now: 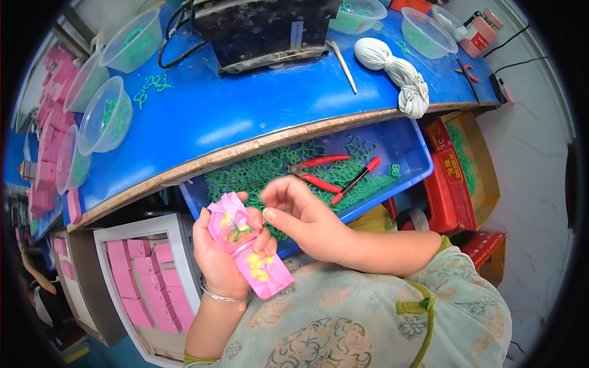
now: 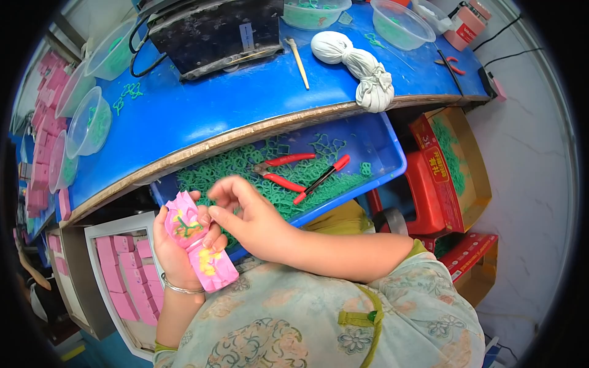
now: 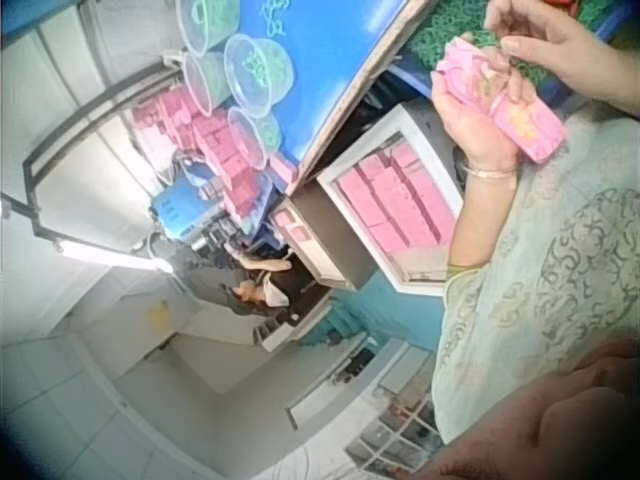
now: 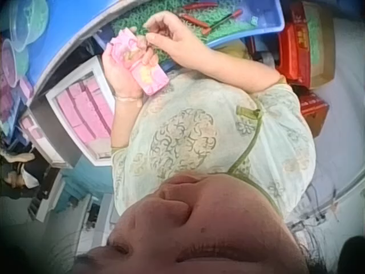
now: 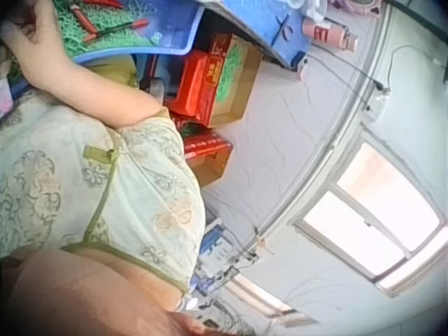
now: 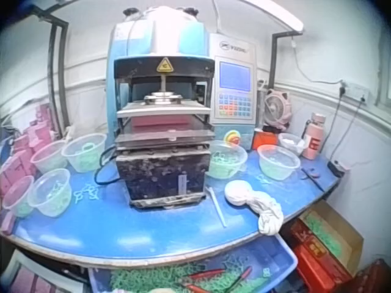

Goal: The recorder injects liquid wax into rubber jewelry molds using a specialized injection machine and subsequently removes the hardened wax patterns from the molds.

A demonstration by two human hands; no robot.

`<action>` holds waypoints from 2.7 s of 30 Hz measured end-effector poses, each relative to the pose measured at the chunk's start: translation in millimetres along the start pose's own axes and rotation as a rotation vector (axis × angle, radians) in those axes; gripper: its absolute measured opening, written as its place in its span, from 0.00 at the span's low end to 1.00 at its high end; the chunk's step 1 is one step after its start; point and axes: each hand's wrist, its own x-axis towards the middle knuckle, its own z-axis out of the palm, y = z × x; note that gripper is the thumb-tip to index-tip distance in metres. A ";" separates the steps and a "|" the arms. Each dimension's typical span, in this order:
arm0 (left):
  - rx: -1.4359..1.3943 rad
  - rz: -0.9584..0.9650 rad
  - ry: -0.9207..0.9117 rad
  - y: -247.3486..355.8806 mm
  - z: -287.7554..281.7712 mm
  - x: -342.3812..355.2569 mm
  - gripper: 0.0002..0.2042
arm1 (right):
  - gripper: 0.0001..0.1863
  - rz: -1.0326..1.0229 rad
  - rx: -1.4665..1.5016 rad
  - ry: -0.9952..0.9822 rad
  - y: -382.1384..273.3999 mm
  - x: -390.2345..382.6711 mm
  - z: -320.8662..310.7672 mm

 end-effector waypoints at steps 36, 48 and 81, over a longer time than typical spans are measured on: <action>0.020 0.131 0.210 -3.7 5.2 -7.4 0.39 | 0.08 -0.571 -1.008 -0.308 -51.4 9.7 -0.2; 0.815 0.069 -0.291 24.4 -55.5 -16.9 0.41 | 0.04 0.100 0.023 -0.037 -57.8 5.2 -1.3; 1.940 1.350 -0.085 4.0 -4.4 -18.8 0.05 | 0.07 -0.645 -0.931 -0.004 -26.8 3.6 4.4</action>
